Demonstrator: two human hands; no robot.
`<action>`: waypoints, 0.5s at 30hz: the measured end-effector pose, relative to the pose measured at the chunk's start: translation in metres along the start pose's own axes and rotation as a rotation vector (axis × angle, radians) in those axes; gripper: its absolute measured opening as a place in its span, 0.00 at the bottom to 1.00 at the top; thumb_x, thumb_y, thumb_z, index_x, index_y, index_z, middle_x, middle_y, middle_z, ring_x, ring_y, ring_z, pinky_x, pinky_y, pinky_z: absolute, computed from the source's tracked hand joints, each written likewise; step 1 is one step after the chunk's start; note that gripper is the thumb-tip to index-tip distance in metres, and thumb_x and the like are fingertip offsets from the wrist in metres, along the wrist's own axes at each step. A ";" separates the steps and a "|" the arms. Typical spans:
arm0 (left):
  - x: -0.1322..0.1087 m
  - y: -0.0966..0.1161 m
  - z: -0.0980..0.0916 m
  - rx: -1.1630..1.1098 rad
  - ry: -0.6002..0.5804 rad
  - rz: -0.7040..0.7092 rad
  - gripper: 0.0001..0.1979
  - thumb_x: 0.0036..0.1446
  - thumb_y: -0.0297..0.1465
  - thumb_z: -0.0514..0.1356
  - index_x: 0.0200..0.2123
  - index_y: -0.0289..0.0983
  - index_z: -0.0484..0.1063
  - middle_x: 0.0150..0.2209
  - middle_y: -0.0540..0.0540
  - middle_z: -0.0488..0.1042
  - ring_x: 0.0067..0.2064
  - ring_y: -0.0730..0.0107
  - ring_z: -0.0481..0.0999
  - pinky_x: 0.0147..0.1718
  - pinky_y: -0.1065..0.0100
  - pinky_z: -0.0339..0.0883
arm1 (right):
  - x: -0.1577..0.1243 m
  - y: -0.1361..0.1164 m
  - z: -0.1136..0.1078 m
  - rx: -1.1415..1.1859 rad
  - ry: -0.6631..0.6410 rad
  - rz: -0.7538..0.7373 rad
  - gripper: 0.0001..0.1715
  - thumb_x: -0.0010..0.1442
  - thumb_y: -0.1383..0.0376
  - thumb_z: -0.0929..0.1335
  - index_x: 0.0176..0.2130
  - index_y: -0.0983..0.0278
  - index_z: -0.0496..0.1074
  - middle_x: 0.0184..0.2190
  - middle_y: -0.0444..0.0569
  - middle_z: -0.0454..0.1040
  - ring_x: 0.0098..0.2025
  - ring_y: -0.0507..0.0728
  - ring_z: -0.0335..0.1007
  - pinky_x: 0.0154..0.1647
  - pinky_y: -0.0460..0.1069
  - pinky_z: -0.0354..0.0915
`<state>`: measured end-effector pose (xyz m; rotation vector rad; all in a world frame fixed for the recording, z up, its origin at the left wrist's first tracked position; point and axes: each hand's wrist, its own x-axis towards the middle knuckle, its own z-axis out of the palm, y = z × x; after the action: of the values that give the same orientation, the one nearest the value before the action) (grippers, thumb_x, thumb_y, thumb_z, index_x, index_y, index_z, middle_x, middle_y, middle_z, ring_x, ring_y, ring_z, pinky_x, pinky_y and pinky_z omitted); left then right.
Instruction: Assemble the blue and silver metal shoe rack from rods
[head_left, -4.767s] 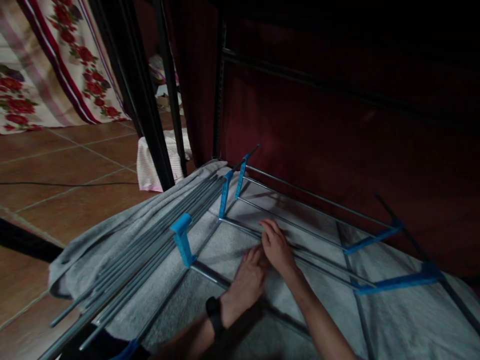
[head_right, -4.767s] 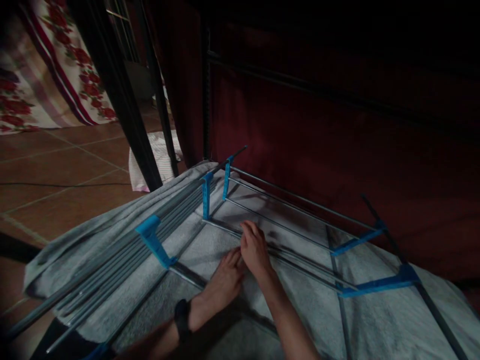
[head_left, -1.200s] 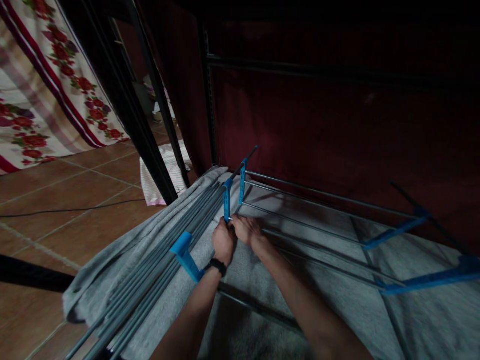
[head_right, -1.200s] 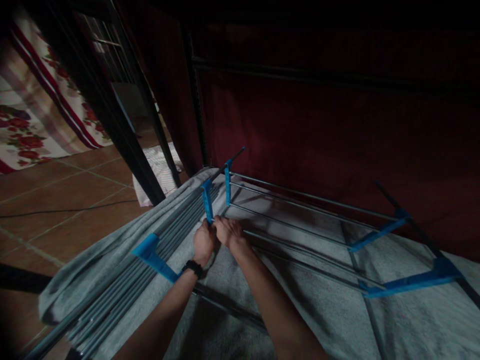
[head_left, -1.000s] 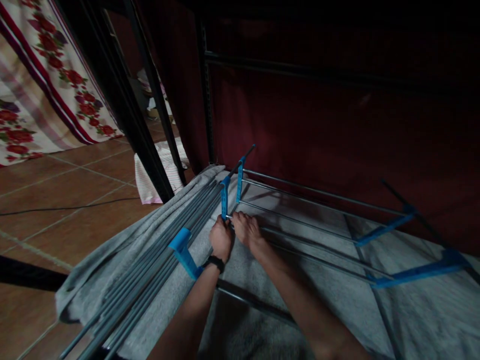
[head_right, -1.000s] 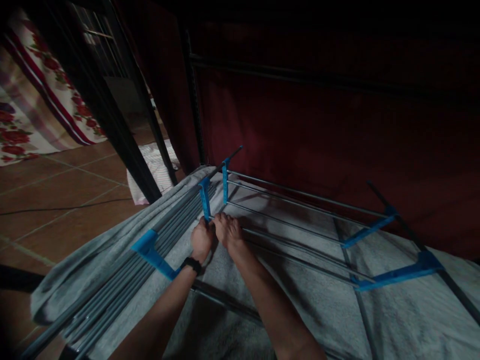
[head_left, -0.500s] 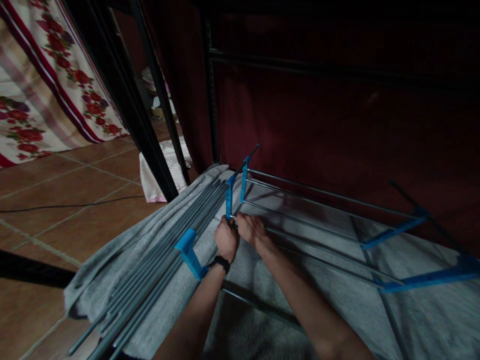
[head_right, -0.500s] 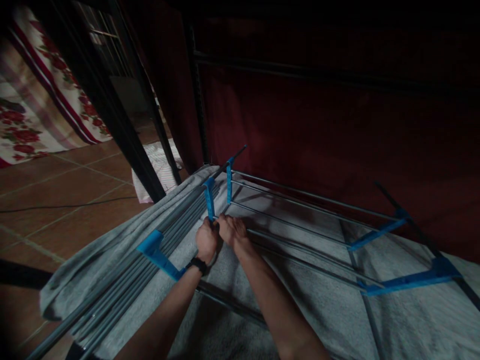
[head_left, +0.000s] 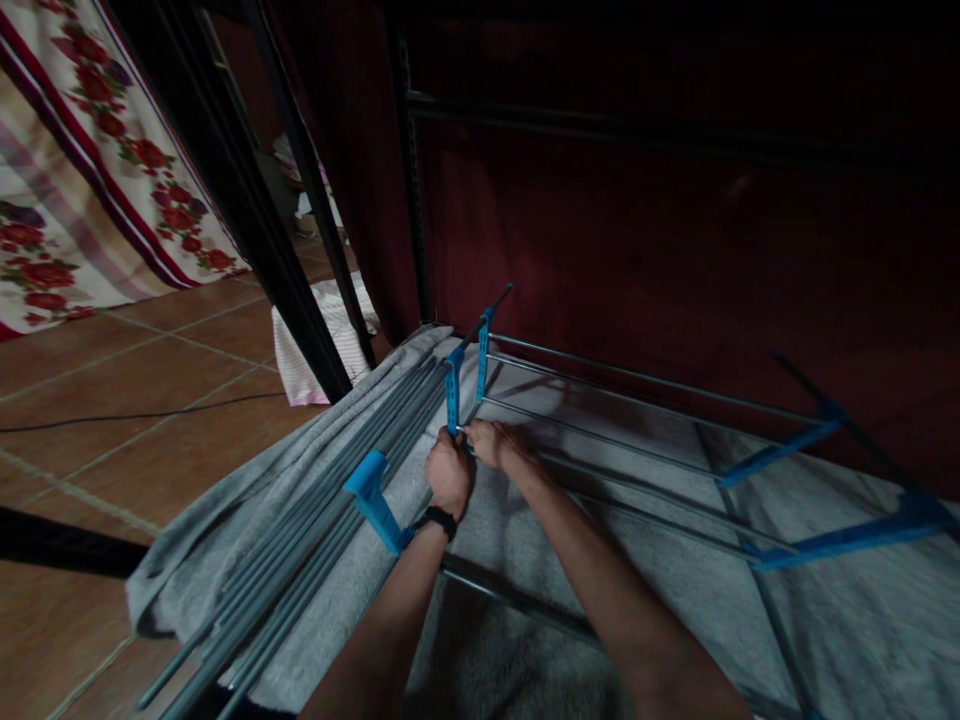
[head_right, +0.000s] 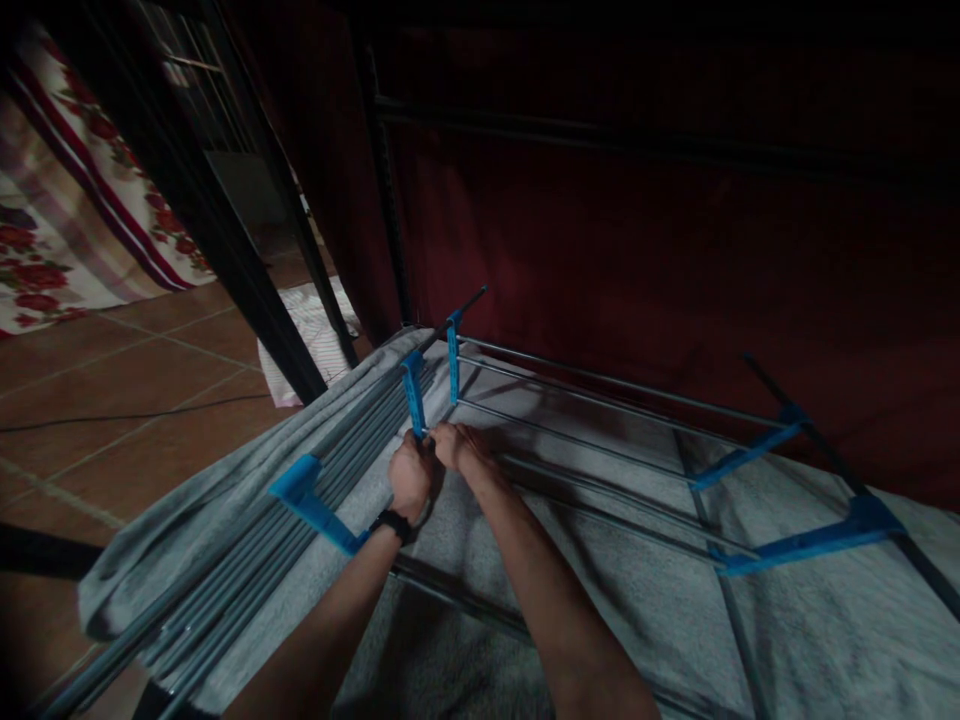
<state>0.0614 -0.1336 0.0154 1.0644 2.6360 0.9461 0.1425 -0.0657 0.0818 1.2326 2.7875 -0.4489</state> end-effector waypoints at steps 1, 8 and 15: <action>0.000 0.000 -0.001 0.000 -0.004 0.010 0.13 0.70 0.34 0.50 0.50 0.35 0.68 0.37 0.38 0.80 0.39 0.58 0.80 0.30 0.66 0.56 | -0.002 0.000 0.001 0.006 0.018 -0.013 0.26 0.73 0.55 0.54 0.54 0.57 0.74 0.48 0.53 0.81 0.49 0.59 0.77 0.46 0.50 0.67; 0.005 -0.008 -0.001 0.003 0.003 0.055 0.14 0.68 0.34 0.52 0.51 0.35 0.70 0.39 0.36 0.81 0.39 0.56 0.80 0.32 0.66 0.60 | -0.014 -0.002 0.011 0.001 0.180 -0.109 0.23 0.74 0.57 0.54 0.54 0.60 0.71 0.53 0.51 0.77 0.51 0.58 0.74 0.50 0.50 0.67; 0.023 -0.017 -0.001 -0.395 0.022 0.139 0.12 0.60 0.33 0.58 0.44 0.35 0.74 0.38 0.41 0.80 0.39 0.61 0.78 0.39 0.66 0.68 | -0.012 0.000 0.016 0.008 0.194 -0.212 0.24 0.72 0.70 0.52 0.59 0.59 0.66 0.57 0.51 0.73 0.56 0.57 0.70 0.54 0.53 0.66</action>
<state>0.0345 -0.1286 0.0082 1.1454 2.2725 1.4383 0.1501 -0.0787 0.0689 1.0377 3.1002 -0.3703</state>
